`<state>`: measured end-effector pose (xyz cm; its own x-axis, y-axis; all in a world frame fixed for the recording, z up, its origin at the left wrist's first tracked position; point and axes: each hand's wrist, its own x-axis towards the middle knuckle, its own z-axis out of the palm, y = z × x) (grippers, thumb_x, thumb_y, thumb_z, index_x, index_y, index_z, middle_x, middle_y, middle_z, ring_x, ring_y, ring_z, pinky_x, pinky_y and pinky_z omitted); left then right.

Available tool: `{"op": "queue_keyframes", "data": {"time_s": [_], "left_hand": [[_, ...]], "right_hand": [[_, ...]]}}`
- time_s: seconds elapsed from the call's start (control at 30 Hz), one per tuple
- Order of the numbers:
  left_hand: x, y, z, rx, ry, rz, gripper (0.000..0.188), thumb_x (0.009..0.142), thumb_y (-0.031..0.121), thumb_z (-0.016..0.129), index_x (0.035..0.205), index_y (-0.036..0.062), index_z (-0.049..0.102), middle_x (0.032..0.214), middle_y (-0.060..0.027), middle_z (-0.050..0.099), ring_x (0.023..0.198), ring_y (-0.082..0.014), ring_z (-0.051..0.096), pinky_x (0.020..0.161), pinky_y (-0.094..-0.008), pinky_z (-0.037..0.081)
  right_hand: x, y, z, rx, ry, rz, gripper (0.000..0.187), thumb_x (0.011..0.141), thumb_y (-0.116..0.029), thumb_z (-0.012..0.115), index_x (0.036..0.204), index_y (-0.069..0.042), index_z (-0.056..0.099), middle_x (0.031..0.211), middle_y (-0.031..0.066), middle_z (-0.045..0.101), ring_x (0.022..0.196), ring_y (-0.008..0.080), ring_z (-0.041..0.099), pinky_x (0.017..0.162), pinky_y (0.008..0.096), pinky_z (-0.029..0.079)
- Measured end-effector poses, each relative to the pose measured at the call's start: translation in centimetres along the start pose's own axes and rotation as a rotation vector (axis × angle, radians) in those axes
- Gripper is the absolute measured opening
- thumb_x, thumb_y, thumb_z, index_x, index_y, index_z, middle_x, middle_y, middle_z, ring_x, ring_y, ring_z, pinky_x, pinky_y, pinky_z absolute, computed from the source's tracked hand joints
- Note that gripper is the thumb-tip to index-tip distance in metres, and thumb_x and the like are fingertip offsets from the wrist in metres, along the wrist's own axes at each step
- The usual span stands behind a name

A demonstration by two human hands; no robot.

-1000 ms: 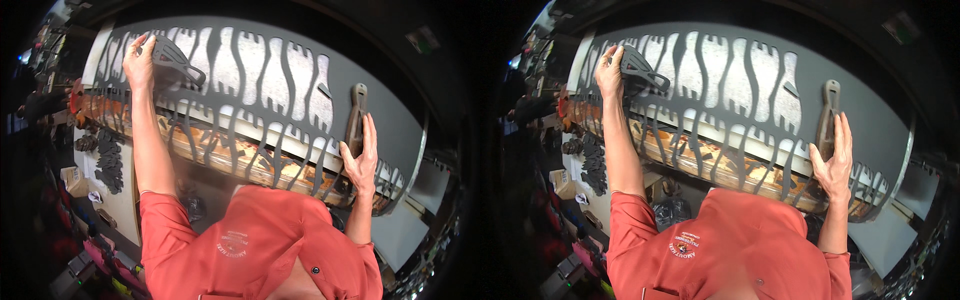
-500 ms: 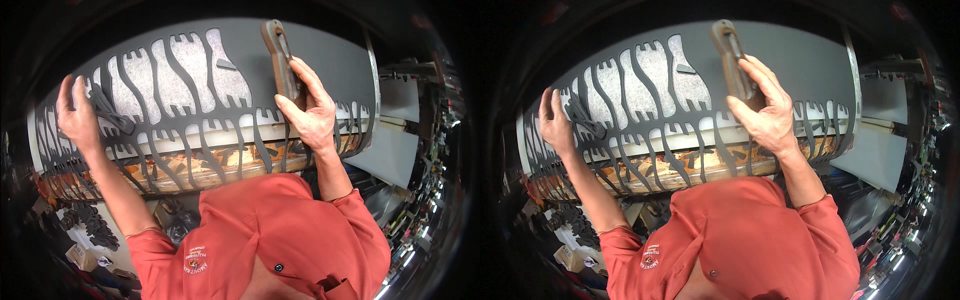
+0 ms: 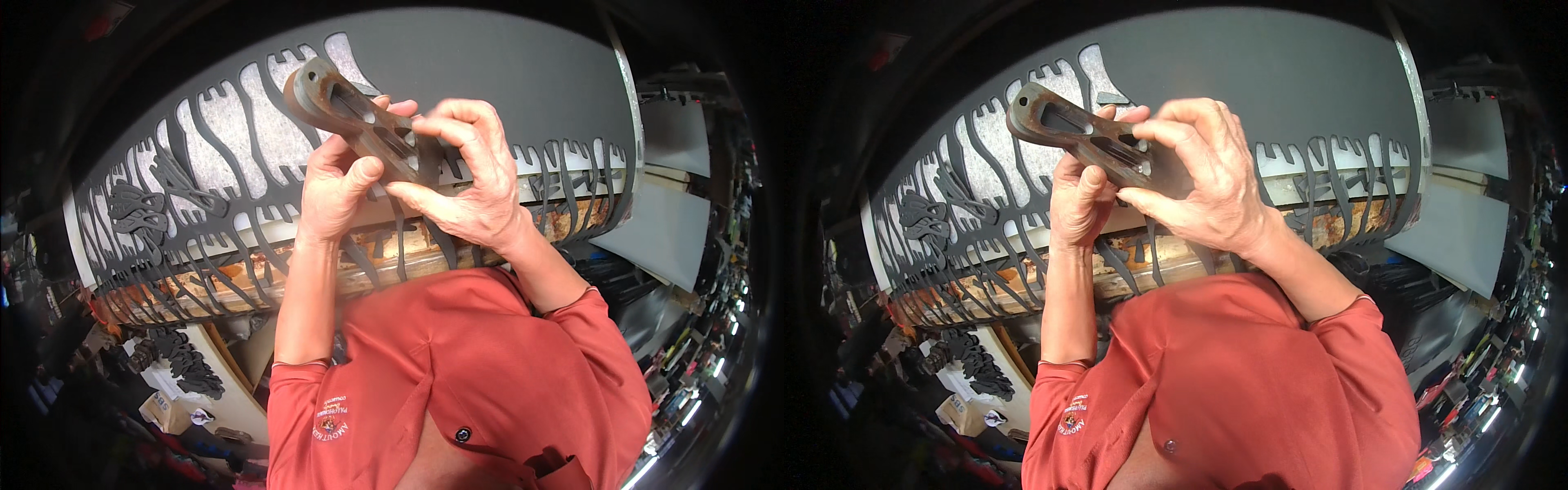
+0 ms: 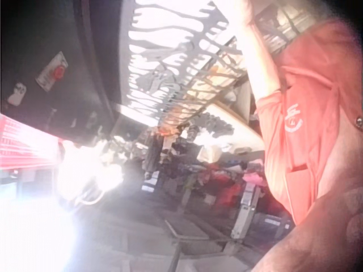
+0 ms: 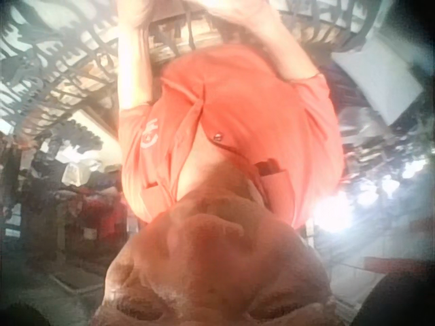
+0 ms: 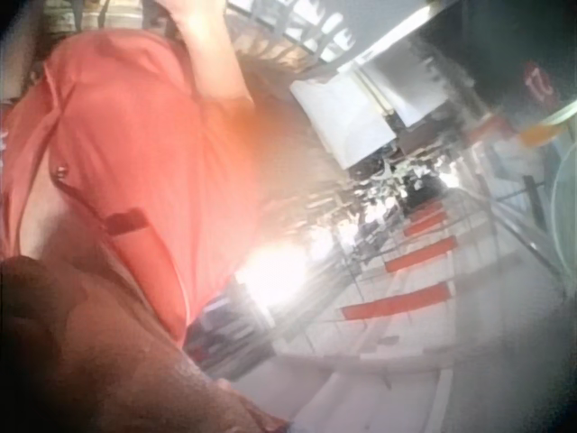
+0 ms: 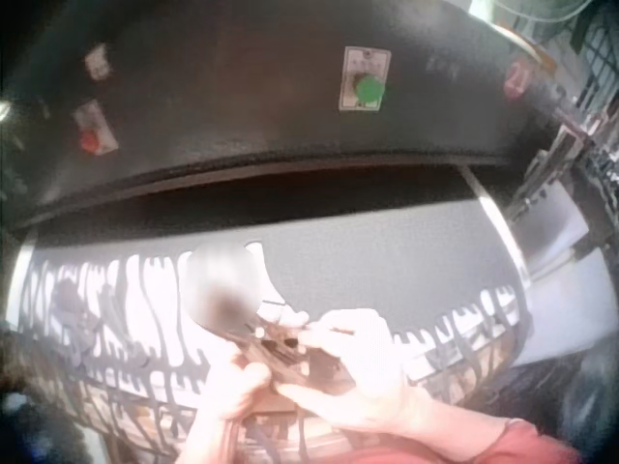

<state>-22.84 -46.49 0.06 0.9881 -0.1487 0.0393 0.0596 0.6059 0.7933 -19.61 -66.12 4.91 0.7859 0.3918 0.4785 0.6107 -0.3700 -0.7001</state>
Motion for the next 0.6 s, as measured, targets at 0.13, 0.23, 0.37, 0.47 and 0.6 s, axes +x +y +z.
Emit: {"op": "queue_keyframes", "data": {"time_s": [0.13, 0.23, 0.37, 0.47, 0.6], "left_hand": [[0.0, -0.2, 1.2, 0.141, 0.004, 0.020, 0.077, 0.093, 0.037, 0.084, 0.156, 0.0047, 0.053, 0.153, -0.0253, 0.058, 0.139, -0.0399, 0.060, 0.118, -0.0515, 0.049], [-0.2, 0.4, 2.4, 0.165, 0.024, 0.002, 0.074, 0.092, 0.027, 0.086, 0.154, 0.0027, 0.055, 0.151, -0.0249, 0.060, 0.139, -0.0375, 0.060, 0.117, -0.0504, 0.050], [-0.3, 0.9, 3.9, 0.247, 0.001, -0.002, 0.065, 0.090, 0.008, 0.085, 0.150, 0.0002, 0.058, 0.152, -0.0232, 0.060, 0.138, -0.0332, 0.061, 0.118, -0.0475, 0.049], [-0.2, 1.2, 4.9, 0.378, -0.001, -0.021, 0.061, 0.090, -0.003, 0.083, 0.147, 0.0008, 0.061, 0.151, -0.0206, 0.062, 0.139, -0.0287, 0.060, 0.119, -0.0446, 0.048], [0.2, 1.3, 5.9, 0.535, 0.014, 0.010, 0.060, 0.090, -0.003, 0.082, 0.147, 0.0010, 0.062, 0.151, -0.0177, 0.063, 0.137, -0.0245, 0.062, 0.118, -0.0399, 0.049]], "right_hand": [[-0.8, 0.3, -1.2, 0.119, -0.083, 0.133, 0.048, 0.070, -0.015, 0.095, 0.111, -0.004, 0.073, 0.087, 0.0079, 0.064, 0.079, 0.0230, 0.064, 0.076, 0.0379, 0.052], [-1.0, 0.7, -1.8, 0.314, -0.162, 0.271, 0.050, 0.074, -0.015, 0.095, 0.118, 0.000, 0.075, 0.075, 0.0035, 0.060, 0.067, 0.0129, 0.058, 0.062, 0.0292, 0.048], [-1.4, 1.0, -3.2, 0.648, -0.286, 0.615, 0.050, 0.080, -0.004, 0.089, 0.127, 0.004, 0.074, 0.063, -0.0075, 0.049, 0.060, 0.0010, 0.045, 0.060, 0.0230, 0.042], [-1.4, 1.4, -3.9, 0.648, -0.323, 0.628, 0.050, 0.080, 0.000, 0.086, 0.129, 0.002, 0.075, 0.063, -0.0087, 0.044, 0.060, 0.0006, 0.043, 0.060, 0.0220, 0.041], [-1.6, 2.0, -4.2, 0.635, -0.354, 0.586, 0.050, 0.081, 0.003, 0.085, 0.130, 0.000, 0.075, 0.068, -0.0103, 0.043, 0.064, 0.0006, 0.042, 0.062, 0.0212, 0.041]]}}
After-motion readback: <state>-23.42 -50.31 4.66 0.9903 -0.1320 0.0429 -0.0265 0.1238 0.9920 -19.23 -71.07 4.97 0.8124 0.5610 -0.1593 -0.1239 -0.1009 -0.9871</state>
